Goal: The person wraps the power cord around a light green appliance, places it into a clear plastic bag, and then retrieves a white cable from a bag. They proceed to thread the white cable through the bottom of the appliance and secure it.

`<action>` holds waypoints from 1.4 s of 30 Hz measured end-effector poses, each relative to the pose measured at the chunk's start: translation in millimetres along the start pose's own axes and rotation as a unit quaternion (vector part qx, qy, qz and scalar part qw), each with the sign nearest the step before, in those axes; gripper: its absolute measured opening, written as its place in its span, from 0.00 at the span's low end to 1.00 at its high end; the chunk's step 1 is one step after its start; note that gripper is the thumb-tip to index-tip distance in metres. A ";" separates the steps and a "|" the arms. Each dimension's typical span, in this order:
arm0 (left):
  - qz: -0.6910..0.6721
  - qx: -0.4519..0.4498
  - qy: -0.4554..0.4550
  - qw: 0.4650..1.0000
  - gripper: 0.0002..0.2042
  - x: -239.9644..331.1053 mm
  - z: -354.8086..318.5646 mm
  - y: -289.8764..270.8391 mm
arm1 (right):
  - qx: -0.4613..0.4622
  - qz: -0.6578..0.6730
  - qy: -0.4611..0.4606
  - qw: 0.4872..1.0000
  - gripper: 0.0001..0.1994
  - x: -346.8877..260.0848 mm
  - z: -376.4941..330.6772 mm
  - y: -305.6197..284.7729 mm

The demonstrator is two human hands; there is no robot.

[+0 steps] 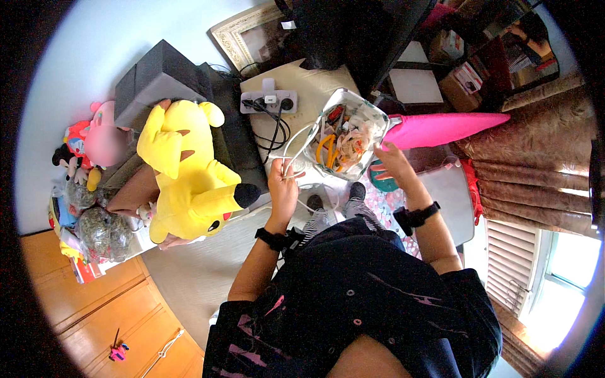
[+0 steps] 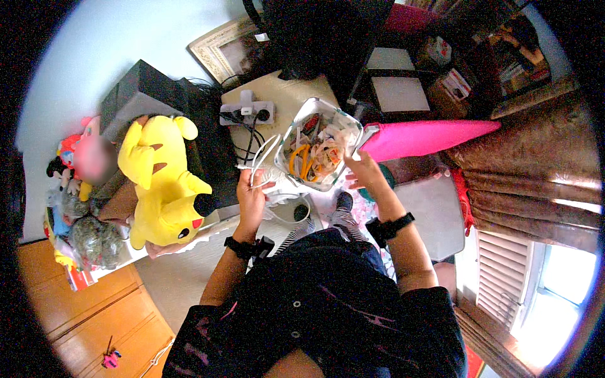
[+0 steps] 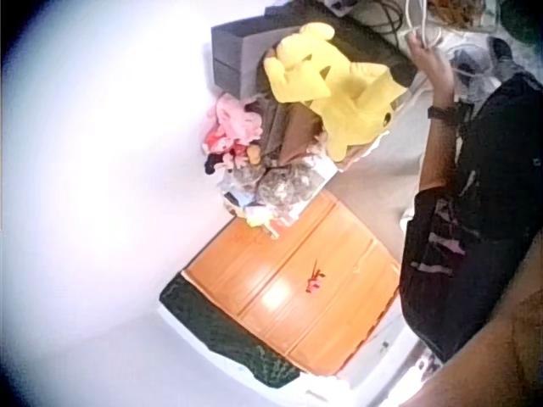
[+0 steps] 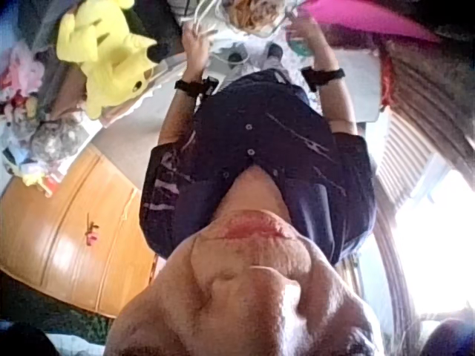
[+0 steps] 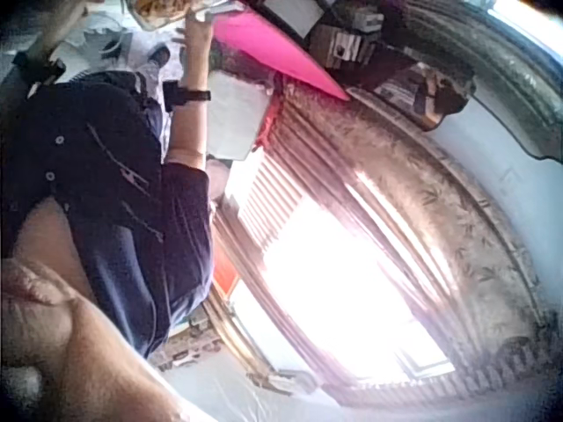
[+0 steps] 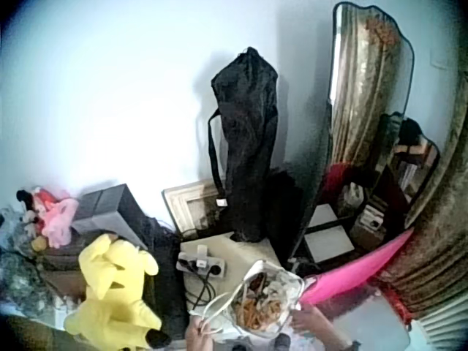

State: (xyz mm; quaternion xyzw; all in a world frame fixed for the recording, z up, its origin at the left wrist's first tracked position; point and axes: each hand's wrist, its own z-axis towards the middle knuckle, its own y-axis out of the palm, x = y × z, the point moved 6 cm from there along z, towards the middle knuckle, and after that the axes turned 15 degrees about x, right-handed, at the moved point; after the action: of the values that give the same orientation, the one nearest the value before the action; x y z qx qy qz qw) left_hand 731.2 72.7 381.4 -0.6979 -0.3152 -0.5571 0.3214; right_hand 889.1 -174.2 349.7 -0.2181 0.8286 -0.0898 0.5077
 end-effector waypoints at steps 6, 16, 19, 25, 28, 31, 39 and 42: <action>0.042 -0.048 0.030 0.997 0.06 -20.5 21.1 32.6 | -0.143 0.250 0.056 0.956 0.25 6.1 23.4 53.0; -0.017 -0.181 -0.053 0.982 0.11 7.7 2.7 36.7 | -0.097 0.276 0.144 0.945 0.23 -3.1 -33.6 4.2; -0.065 -0.225 -0.049 0.971 0.12 29.9 -16.1 36.4 | -0.085 0.341 0.137 0.926 0.27 -23.9 -68.9 -40.3; -0.051 -0.239 -0.031 0.969 0.14 47.7 -16.7 45.8 | 0.075 0.327 0.155 0.929 0.26 -8.0 -69.5 -159.5; -0.043 -0.225 -0.045 0.972 0.13 43.3 -16.7 51.3 | 0.103 0.363 0.093 0.921 0.26 -52.2 -34.1 -195.7; -0.035 -0.196 -0.063 0.978 0.12 43.7 -15.6 60.3 | 0.113 0.405 0.068 0.905 0.23 -50.9 60.4 -228.5; -0.014 -0.023 -0.097 0.995 0.13 29.5 -27.1 67.4 | 0.100 0.420 0.075 0.899 0.19 -64.8 254.8 -210.1; -0.013 0.055 -0.098 0.994 0.13 28.3 -42.6 63.4 | 0.149 0.163 0.035 0.975 0.18 -38.7 315.6 -210.9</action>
State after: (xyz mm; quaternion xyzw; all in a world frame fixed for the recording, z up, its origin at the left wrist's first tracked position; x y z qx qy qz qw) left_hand 762.4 3.3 410.2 -0.7262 -0.3847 -0.4718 0.3194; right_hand 1239.2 -321.2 310.9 0.0009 0.8475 -0.1359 0.5131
